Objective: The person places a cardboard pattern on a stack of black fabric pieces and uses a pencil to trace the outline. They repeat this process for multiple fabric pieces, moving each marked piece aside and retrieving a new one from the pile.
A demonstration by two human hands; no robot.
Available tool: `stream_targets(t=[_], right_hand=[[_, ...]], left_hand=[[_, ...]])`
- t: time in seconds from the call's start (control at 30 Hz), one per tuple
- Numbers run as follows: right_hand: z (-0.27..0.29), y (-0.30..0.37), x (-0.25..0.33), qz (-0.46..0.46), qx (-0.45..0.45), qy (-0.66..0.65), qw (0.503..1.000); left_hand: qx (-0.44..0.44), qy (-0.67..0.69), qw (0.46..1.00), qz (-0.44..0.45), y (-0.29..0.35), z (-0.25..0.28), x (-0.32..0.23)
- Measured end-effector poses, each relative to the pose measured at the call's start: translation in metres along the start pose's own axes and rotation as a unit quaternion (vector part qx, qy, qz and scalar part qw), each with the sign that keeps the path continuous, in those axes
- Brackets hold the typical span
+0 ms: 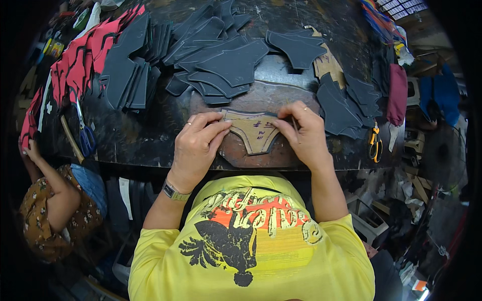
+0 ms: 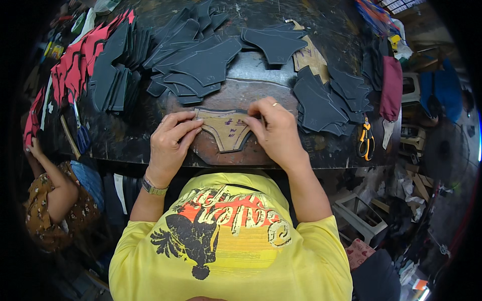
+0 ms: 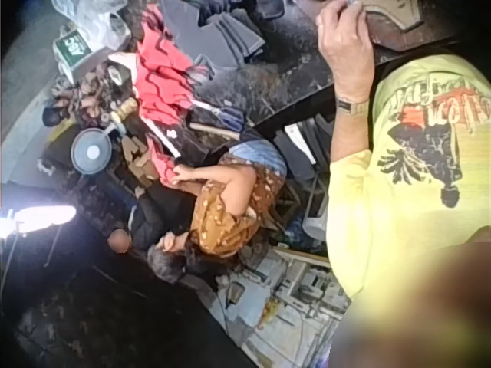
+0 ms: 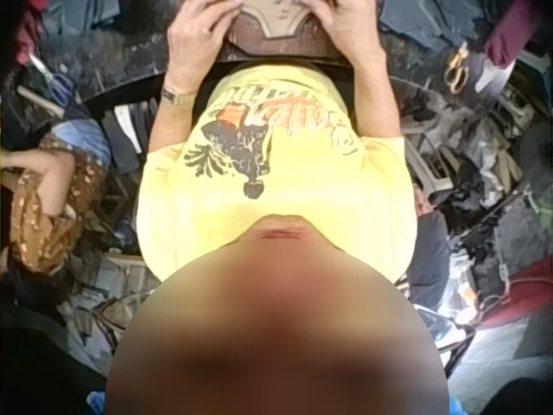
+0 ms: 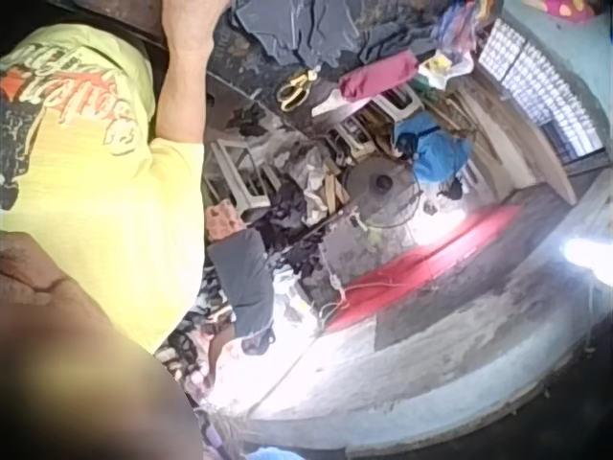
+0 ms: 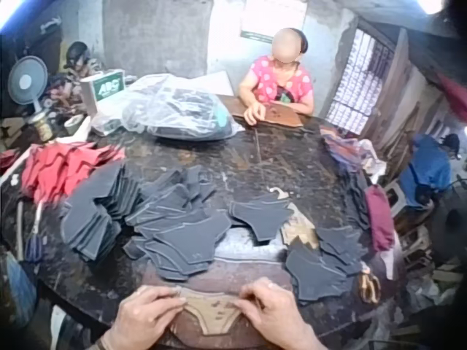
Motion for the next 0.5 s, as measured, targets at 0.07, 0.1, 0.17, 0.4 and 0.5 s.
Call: stream_targets(t=[0.07,0.1,0.17,0.4,0.5], right_hand=[[0.0040,0.0027,-0.0006,-0.014,0.005,-0.025,1.000],[0.0049,0.0032,-0.0010,-0.002,0.005,-0.025,1.000],[0.0053,0.0033,-0.0027,0.026,0.012,-0.023,0.999],[0.0066,0.0014,-0.0070,0.014,0.007,-0.020,1.000],[0.0064,0.0012,-0.0063,0.023,0.005,-0.013,1.000]], left_hand=[[0.002,0.007,1.000,0.011,0.0006,-0.0002,-0.0012],[0.002,0.012,1.000,0.020,0.0005,-0.0007,-0.0018],[-0.003,0.015,1.000,0.024,-0.0002,-0.0028,-0.0031],[-0.035,0.007,0.999,-0.007,-0.0046,-0.0082,-0.0002],[-0.035,0.006,0.999,-0.007,-0.0046,-0.0082,0.0002]])
Point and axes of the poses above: each hand's wrist, its own y-axis away from the middle knuckle, its own z-axis out of the back of the hand, x = y × z, the point moved 1 cm from there along -y, towards the middle knuckle, and after that the axes turned 14 degrees about -y, right-handed, at the moved point
